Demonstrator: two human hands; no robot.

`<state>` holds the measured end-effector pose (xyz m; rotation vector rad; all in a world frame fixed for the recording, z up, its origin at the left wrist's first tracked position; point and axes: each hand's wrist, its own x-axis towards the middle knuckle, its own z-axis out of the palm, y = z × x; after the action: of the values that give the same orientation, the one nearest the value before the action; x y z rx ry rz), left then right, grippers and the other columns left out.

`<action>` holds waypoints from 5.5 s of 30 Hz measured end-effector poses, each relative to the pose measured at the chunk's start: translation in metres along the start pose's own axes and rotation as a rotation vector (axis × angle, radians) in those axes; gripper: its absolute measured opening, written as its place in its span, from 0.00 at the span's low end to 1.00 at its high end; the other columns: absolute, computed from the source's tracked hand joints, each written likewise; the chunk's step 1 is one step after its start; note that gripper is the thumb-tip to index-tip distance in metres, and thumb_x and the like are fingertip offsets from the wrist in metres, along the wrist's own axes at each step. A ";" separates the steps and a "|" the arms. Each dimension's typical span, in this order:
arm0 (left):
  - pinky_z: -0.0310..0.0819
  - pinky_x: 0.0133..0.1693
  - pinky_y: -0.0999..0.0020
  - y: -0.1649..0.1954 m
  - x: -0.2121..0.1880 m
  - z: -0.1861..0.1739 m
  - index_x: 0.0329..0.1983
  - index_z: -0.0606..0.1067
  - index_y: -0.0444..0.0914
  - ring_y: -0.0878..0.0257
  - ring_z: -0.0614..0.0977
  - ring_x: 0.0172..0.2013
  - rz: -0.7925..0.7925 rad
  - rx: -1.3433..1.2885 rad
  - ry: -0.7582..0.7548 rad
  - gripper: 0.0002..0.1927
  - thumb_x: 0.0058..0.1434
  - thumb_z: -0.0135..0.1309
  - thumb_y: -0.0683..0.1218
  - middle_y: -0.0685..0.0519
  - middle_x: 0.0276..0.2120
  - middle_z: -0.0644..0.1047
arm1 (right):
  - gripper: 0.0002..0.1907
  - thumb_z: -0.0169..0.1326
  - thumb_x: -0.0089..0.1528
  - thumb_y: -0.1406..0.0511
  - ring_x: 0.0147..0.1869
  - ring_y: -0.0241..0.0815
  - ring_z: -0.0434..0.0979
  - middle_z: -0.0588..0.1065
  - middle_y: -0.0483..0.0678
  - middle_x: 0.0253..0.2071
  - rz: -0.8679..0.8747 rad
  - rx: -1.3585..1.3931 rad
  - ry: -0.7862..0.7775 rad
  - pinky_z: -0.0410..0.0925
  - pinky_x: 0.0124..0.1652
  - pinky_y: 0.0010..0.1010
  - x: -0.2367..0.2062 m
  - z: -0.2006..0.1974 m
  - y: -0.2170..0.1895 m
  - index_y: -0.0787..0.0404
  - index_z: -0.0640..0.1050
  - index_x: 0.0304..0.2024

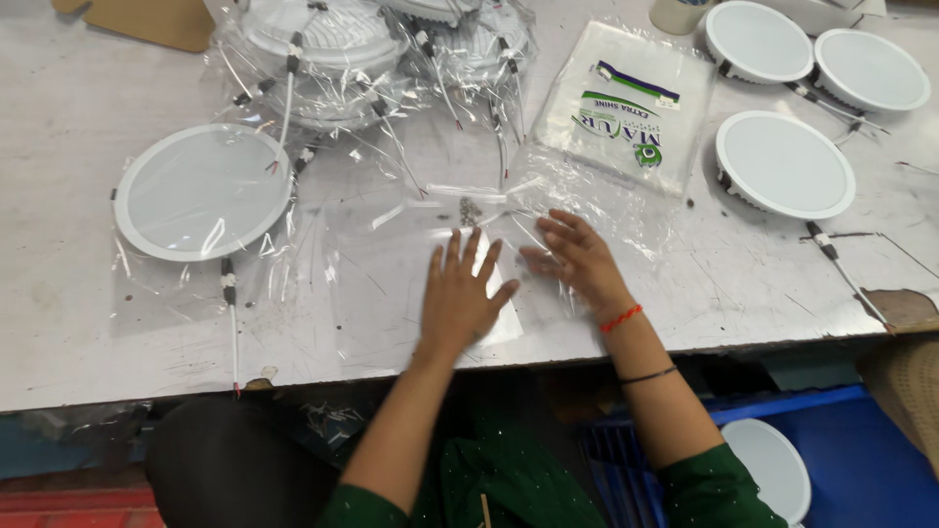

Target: The person repeatedly picks up round LED light fixtures and places them into clear plastic bags on a white work table. The person then places the packaged lights into a blue bin. Other workers are visible in the background performing similar tasks.

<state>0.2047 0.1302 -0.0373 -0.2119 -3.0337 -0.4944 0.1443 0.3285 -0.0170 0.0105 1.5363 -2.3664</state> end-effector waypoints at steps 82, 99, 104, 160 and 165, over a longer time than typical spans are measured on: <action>0.78 0.40 0.61 0.022 0.006 -0.007 0.56 0.78 0.42 0.55 0.80 0.40 0.129 -0.348 0.482 0.23 0.54 0.57 0.38 0.49 0.46 0.76 | 0.23 0.67 0.57 0.62 0.69 0.52 0.69 0.76 0.47 0.63 -0.823 -2.115 0.772 0.42 0.74 0.67 0.026 -0.330 -0.122 0.55 0.77 0.54; 0.77 0.37 0.60 0.036 0.012 -0.067 0.41 0.80 0.41 0.55 0.83 0.33 0.183 -0.372 0.428 0.06 0.65 0.56 0.46 0.54 0.32 0.82 | 0.18 0.61 0.68 0.65 0.43 0.35 0.79 0.79 0.52 0.47 -0.470 -0.438 0.543 0.73 0.41 0.24 -0.173 -0.139 -0.102 0.74 0.76 0.53; 0.76 0.32 0.57 0.044 0.014 -0.067 0.37 0.81 0.43 0.53 0.83 0.27 0.103 -0.197 0.176 0.12 0.64 0.56 0.55 0.50 0.24 0.80 | 0.26 0.59 0.61 0.64 0.33 0.40 0.81 0.79 0.55 0.38 -0.154 -0.374 0.421 0.75 0.31 0.28 -0.189 -0.091 -0.079 0.74 0.73 0.57; 0.72 0.33 0.59 0.063 -0.105 -0.025 0.45 0.73 0.34 0.53 0.78 0.29 0.434 -0.400 0.667 0.10 0.63 0.58 0.41 0.50 0.28 0.75 | 0.12 0.53 0.69 0.69 0.42 0.43 0.78 0.77 0.53 0.43 -0.163 0.384 0.325 0.73 0.42 0.36 -0.053 0.038 0.071 0.73 0.77 0.51; 0.70 0.46 0.54 0.071 -0.081 -0.080 0.47 0.74 0.37 0.50 0.80 0.40 0.465 -0.395 0.698 0.15 0.58 0.59 0.46 0.47 0.38 0.77 | 0.28 0.52 0.59 0.73 0.46 0.38 0.79 0.75 0.48 0.47 -0.370 0.257 0.160 0.76 0.43 0.31 -0.071 0.048 0.068 0.56 0.65 0.62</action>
<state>0.2980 0.1610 0.0540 -0.5972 -2.1037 -0.8861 0.2380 0.2788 -0.0442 -0.0287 1.3867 -2.9079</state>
